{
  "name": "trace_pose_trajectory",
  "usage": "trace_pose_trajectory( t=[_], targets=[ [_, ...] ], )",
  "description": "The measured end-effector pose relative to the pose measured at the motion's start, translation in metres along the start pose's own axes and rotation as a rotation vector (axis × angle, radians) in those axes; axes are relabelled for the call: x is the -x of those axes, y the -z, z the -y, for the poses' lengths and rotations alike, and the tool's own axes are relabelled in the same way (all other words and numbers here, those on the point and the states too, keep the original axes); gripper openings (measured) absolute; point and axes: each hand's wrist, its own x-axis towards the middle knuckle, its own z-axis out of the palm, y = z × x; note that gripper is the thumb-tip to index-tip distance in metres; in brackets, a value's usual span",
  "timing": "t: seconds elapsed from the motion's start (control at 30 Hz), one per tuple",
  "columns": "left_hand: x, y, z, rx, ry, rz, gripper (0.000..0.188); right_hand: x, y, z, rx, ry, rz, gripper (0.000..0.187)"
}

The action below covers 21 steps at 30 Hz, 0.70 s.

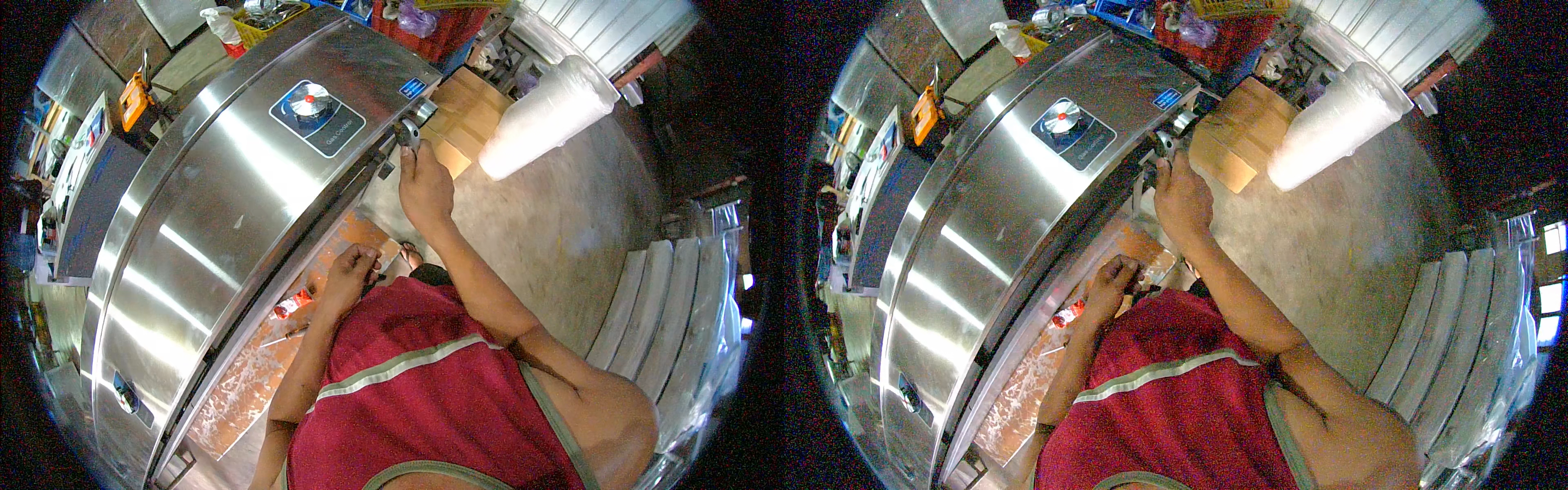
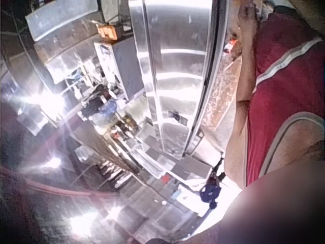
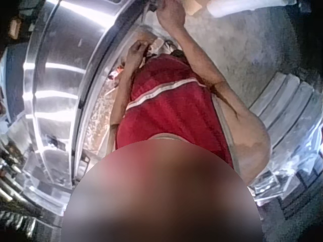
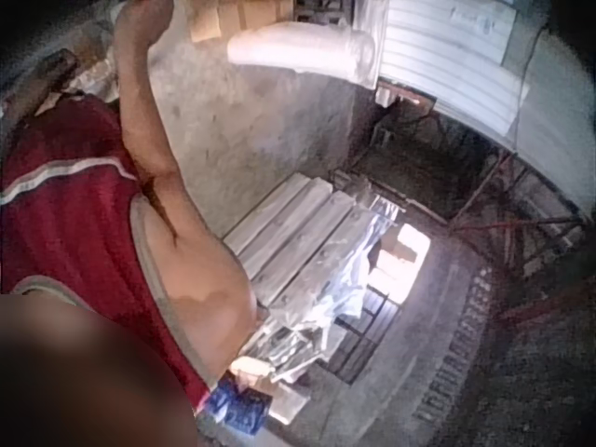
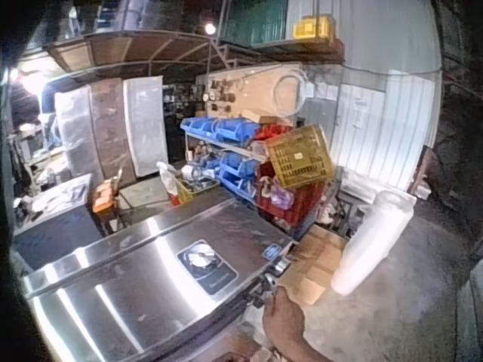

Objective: The person applies sealant to a brass fitting, installs it on a stainless steel commercial unit, and tightens the connection with a wrench. They wipe the area and continue adjusting the fitting.

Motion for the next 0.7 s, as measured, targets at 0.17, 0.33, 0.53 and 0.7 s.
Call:
trace_pose_trajectory(
  t=[0.17,0.33,0.53,0.7],
  targets=[
    [-0.001,-0.002,-0.004,-0.008,-0.016,0.013,0.023,-0.001,0.002,0.0,0.006,-0.01,0.023,0.027],
    [0.002,-0.001,-0.005,0.002,0.003,0.016,0.024,0.002,-0.004,-0.002,-0.06,0.059,-0.037,0.025],
    [0.005,0.008,-0.008,-0.133,0.001,0.001,0.025,0.003,-0.008,-0.006,-0.094,0.02,-0.003,0.023],
    [0.007,0.013,-0.004,-0.106,-0.011,-0.017,0.026,-0.006,-0.003,-0.01,-0.318,0.095,0.06,0.031]
  ],
)
